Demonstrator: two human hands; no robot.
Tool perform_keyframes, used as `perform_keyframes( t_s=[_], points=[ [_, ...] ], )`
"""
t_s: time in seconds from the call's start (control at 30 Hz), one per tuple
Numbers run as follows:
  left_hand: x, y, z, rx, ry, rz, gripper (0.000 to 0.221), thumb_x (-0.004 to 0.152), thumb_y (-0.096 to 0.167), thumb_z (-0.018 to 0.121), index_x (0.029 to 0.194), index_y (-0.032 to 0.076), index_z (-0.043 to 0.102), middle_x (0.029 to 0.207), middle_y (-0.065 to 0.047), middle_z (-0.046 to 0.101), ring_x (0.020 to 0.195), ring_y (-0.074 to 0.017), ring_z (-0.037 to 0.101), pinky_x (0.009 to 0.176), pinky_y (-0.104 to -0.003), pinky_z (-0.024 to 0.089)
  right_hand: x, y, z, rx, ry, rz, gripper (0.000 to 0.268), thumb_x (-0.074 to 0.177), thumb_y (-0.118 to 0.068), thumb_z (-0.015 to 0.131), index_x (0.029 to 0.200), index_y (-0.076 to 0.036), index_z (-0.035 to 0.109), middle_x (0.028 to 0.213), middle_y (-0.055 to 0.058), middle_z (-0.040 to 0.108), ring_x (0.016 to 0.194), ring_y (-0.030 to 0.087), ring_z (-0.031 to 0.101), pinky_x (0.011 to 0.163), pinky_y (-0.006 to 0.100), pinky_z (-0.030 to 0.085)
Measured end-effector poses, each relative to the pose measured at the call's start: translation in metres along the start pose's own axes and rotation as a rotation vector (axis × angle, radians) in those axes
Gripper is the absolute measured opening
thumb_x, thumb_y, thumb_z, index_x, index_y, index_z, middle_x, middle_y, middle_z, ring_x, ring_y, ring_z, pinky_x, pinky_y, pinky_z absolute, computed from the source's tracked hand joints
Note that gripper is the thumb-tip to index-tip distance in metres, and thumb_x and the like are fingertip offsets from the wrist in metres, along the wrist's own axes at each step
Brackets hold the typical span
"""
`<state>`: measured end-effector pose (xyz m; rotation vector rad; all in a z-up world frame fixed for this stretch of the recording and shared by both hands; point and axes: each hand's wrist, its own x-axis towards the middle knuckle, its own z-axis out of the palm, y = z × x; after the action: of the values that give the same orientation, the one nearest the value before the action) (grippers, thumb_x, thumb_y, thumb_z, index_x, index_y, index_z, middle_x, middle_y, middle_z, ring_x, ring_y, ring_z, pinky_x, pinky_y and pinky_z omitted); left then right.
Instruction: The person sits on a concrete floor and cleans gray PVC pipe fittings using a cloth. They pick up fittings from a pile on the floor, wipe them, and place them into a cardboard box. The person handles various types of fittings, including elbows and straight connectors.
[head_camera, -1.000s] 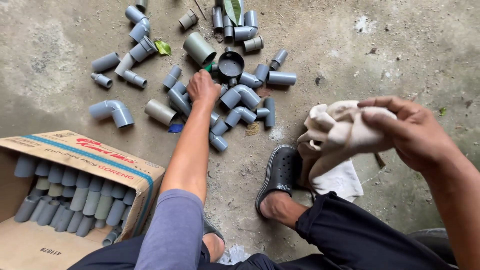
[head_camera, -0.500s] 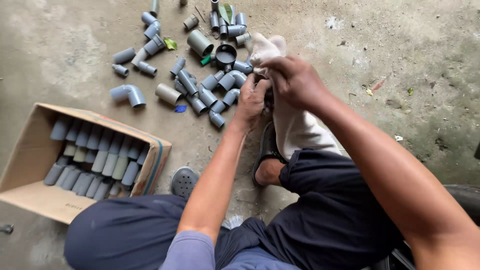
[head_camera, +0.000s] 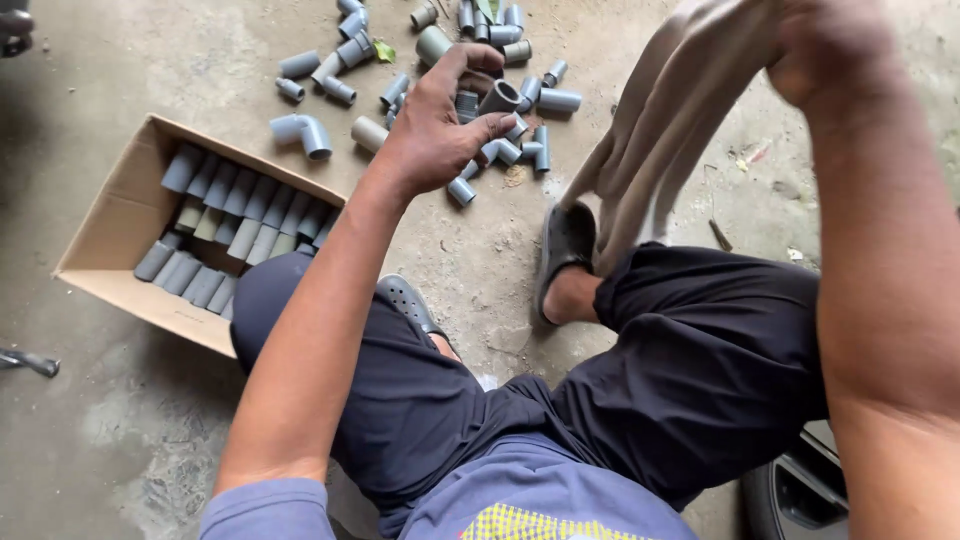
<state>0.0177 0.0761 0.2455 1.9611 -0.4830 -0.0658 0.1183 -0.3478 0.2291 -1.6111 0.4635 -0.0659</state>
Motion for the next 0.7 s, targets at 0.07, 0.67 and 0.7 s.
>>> perform_keyframes(
  t_s=[0.07,0.67,0.7],
  points=[
    [-0.005,0.000,-0.007,0.013,0.013,0.043,0.044,0.090,0.014,0.081,0.125,0.019,0.054,0.122,-0.004,0.066,0.114,-0.0172,0.066,0.095,-0.035,0.053,-0.016,-0.005,0.013,-0.021,-0.098,-0.065,0.020,0.093,-0.012,0.070,0.091,-0.025,0.055,0.092,-0.006,0.064,0.091,0.007,0.068,0.080,0.022,0.059],
    [0.026,-0.042,0.033,0.194,0.310,0.149,0.065,0.086,0.009,0.088,0.132,0.021,0.045,0.112,-0.013,0.075,0.111,-0.0288,0.076,0.097,-0.039,0.061,-0.117,-0.026,0.151,-0.708,-0.644,-0.415,0.036,0.098,-0.022,0.073,0.134,-0.020,0.069,0.108,0.006,0.073,0.085,0.014,0.065,0.067,0.028,0.052],
    [0.032,-0.043,0.028,0.219,0.323,0.161,0.068,0.084,0.008,0.091,0.132,0.020,0.044,0.110,-0.017,0.075,0.111,-0.0302,0.076,0.098,-0.040,0.061,-0.114,-0.033,0.150,-0.700,-0.683,-0.342,0.032,0.104,-0.015,0.064,0.134,-0.025,0.070,0.111,0.004,0.073,0.081,0.011,0.062,0.061,0.024,0.051]
  ],
)
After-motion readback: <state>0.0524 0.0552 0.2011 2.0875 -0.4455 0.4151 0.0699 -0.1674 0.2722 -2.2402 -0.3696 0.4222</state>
